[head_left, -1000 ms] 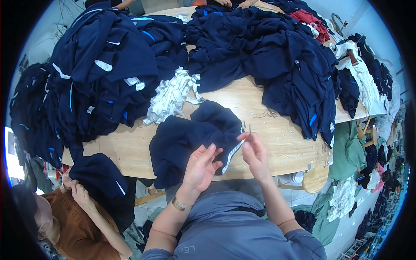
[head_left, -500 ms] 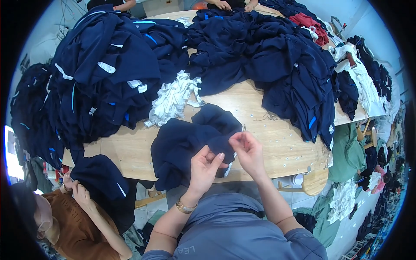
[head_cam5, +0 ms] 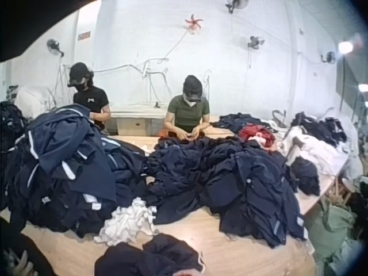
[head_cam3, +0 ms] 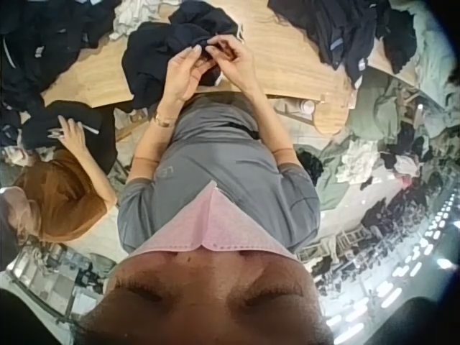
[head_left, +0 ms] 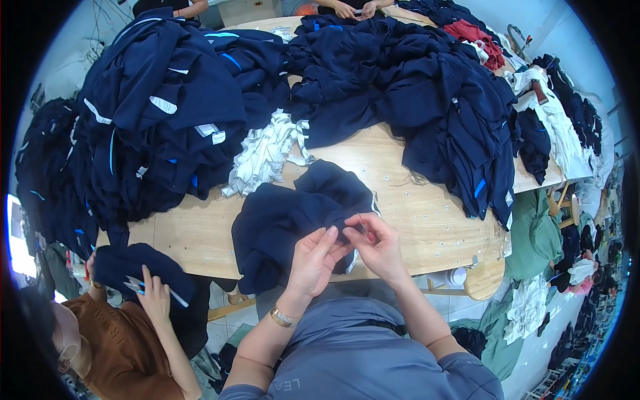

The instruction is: Trimming loose threads and inspecting dark blue garments at a manufacturing table.

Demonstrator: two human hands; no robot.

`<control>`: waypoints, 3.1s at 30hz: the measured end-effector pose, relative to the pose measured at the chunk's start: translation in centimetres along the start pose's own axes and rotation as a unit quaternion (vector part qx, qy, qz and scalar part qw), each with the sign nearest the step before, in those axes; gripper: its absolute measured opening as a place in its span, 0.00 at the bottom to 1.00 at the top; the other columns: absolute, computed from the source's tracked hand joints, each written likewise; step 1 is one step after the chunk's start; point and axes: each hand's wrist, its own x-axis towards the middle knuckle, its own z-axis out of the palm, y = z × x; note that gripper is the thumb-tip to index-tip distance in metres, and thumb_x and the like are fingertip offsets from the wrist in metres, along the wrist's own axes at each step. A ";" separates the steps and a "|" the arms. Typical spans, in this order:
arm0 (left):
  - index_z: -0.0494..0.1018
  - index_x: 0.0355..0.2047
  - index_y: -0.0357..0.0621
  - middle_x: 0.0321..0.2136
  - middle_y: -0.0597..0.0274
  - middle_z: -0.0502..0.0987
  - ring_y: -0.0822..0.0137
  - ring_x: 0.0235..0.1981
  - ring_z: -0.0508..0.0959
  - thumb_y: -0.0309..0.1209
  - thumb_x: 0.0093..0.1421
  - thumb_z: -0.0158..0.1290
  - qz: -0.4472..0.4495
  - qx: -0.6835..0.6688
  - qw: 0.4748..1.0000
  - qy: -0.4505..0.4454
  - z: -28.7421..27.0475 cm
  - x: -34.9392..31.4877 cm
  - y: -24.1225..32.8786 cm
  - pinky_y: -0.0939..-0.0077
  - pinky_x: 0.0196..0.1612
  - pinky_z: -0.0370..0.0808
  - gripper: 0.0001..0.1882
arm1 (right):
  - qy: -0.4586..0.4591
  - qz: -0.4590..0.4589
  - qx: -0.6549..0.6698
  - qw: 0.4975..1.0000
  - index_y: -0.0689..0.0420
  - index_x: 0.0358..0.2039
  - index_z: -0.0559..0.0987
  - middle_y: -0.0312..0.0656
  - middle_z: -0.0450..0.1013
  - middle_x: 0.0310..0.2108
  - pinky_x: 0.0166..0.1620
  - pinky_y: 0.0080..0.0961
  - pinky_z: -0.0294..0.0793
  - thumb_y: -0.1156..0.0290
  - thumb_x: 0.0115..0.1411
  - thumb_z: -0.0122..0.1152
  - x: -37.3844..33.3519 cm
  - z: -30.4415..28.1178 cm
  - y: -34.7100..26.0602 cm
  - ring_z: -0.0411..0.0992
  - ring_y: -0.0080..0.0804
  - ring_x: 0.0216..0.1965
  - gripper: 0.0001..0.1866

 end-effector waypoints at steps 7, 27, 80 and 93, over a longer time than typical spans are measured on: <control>0.73 0.37 0.37 0.33 0.60 0.77 0.74 0.31 0.76 0.31 0.64 0.45 -0.001 -0.038 0.999 0.008 0.2 -0.1 0.1 0.63 0.50 0.73 0.10 | 0.071 0.142 0.216 0.963 0.61 0.32 0.72 0.27 0.65 0.22 0.27 0.09 0.59 0.70 0.61 0.53 0.2 -1.3 0.2 0.60 0.11 0.23 0.07; 0.73 0.39 0.37 0.37 0.57 0.77 0.69 0.38 0.77 0.34 0.65 0.43 0.050 -0.006 0.999 0.001 0.2 -0.3 -0.3 0.72 0.45 0.74 0.13 | -0.060 0.007 -0.185 0.981 0.59 0.24 0.71 0.44 0.65 0.16 0.21 0.30 0.63 0.58 0.54 0.60 -1.0 -1.2 0.3 0.66 0.41 0.17 0.17; 0.65 0.50 0.44 0.32 0.69 0.73 0.79 0.34 0.72 0.21 0.57 0.50 0.067 0.137 0.988 0.010 -0.7 0.0 1.9 0.84 0.32 0.72 0.20 | 0.000 0.103 0.055 0.993 0.58 0.25 0.64 0.32 0.58 0.18 0.25 0.18 0.57 0.64 0.58 0.58 -0.9 -1.2 2.0 0.54 0.17 0.21 0.14; 0.65 0.51 0.38 0.43 0.64 0.71 0.76 0.43 0.68 0.26 0.59 0.50 0.269 0.385 0.883 -0.026 -0.9 1.8 10.1 0.80 0.48 0.65 0.19 | -0.144 -0.058 -0.075 0.985 0.59 0.26 0.64 0.42 0.66 0.27 0.33 0.25 0.65 0.64 0.47 0.67 5.1 2.0 0.7 0.65 0.31 0.28 0.20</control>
